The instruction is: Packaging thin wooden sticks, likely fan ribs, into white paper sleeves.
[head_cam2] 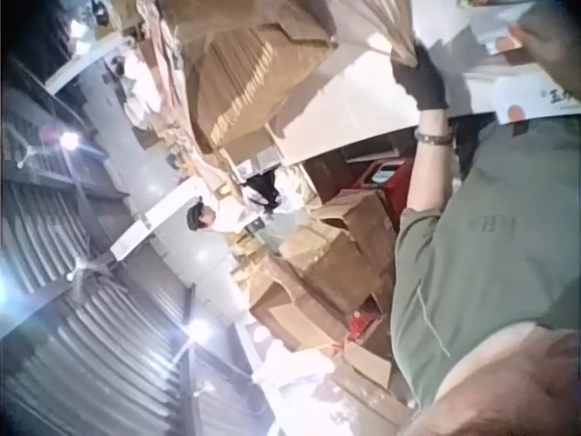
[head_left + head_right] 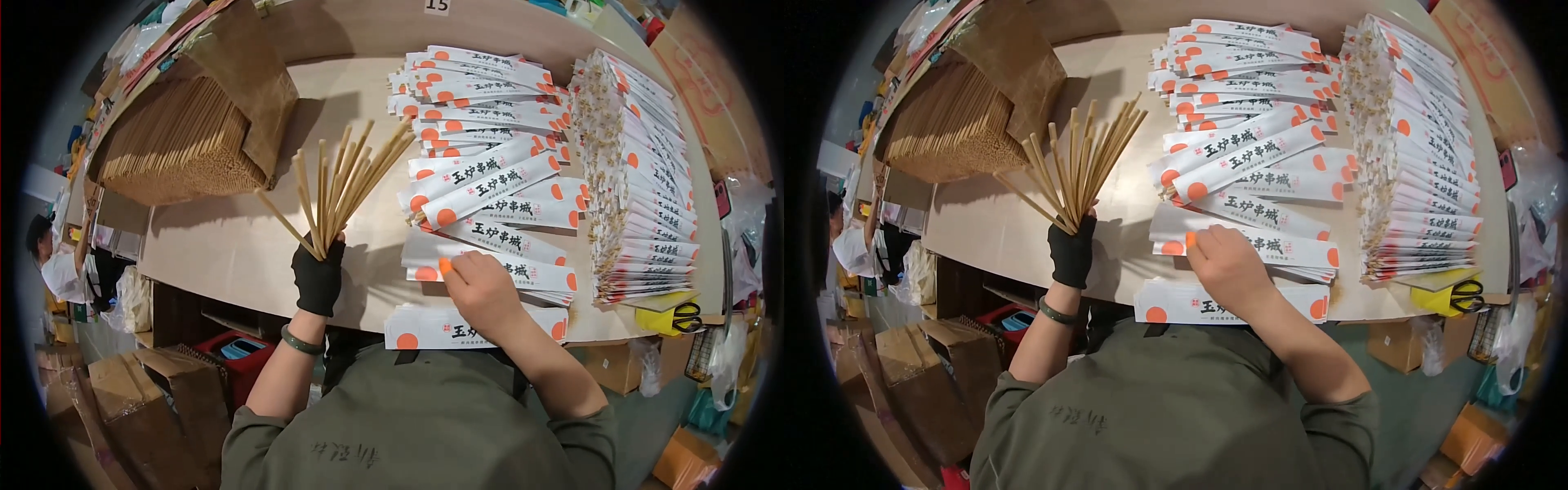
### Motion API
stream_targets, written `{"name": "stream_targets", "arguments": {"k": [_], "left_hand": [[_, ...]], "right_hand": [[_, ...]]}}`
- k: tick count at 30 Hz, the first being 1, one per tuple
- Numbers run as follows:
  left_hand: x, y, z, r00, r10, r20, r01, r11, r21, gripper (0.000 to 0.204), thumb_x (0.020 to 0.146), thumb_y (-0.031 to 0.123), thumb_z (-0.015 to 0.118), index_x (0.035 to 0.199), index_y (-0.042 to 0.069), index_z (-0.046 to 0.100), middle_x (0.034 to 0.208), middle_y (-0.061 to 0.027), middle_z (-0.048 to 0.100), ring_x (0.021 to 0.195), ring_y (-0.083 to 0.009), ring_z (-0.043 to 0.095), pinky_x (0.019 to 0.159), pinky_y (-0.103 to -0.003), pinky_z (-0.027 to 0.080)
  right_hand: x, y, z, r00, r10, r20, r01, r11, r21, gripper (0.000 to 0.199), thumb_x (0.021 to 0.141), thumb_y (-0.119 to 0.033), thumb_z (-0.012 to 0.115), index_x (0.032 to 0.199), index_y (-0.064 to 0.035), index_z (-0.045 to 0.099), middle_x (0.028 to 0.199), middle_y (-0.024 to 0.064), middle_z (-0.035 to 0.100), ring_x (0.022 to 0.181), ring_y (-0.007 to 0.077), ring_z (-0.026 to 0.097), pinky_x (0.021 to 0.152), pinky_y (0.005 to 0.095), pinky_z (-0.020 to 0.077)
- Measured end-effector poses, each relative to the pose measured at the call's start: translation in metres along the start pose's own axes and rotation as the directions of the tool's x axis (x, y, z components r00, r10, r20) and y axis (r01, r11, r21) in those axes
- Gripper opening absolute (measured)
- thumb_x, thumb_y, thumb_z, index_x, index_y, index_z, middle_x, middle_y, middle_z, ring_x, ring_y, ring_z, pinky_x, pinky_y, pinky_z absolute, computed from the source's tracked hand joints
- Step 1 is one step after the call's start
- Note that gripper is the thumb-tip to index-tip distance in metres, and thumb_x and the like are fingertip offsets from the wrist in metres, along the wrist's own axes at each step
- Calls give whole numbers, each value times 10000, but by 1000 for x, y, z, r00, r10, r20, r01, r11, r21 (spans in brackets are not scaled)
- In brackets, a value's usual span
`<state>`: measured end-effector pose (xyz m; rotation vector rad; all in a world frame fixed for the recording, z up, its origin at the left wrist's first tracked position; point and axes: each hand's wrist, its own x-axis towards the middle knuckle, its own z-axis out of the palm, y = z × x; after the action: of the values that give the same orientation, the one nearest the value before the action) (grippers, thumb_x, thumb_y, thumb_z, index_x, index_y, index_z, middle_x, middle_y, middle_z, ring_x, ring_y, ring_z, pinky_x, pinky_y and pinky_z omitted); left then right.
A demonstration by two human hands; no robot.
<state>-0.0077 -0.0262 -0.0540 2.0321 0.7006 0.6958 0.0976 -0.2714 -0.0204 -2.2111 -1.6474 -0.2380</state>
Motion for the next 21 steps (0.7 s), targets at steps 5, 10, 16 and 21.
{"name": "stream_targets", "arguments": {"k": [5,10,16,21], "left_hand": [[-6,6,-10,993,-109,38,114,978,-177,126,890,93,591,952,-2,646,791,-81,660,723,-161,651,667,-294,501],[-9,0,-20,994,-103,27,107,961,-255,108,870,110,629,912,13,652,739,-55,653,703,-136,638,664,-285,499],[-4,3,-51,956,-192,221,207,977,-47,139,836,155,681,859,20,667,733,-34,656,683,-112,605,653,-268,483],[2,7,-61,931,-129,341,158,986,-58,37,815,51,602,810,36,636,697,18,584,636,-68,525,587,-221,422]], "right_hand": [[0,-3,1,967,187,-175,-157,973,171,141,724,-37,716,779,-12,589,791,92,558,735,268,568,630,352,476],[7,5,-1,930,327,-167,-256,903,345,187,742,-56,735,755,-4,555,773,78,542,696,204,556,616,308,459],[20,20,-36,621,728,291,-575,170,801,163,789,-58,727,753,-23,572,705,-20,499,637,55,441,585,220,374],[16,33,-42,715,659,233,-527,289,799,131,785,-50,730,757,-4,610,705,-25,500,650,47,442,575,226,365]]}}
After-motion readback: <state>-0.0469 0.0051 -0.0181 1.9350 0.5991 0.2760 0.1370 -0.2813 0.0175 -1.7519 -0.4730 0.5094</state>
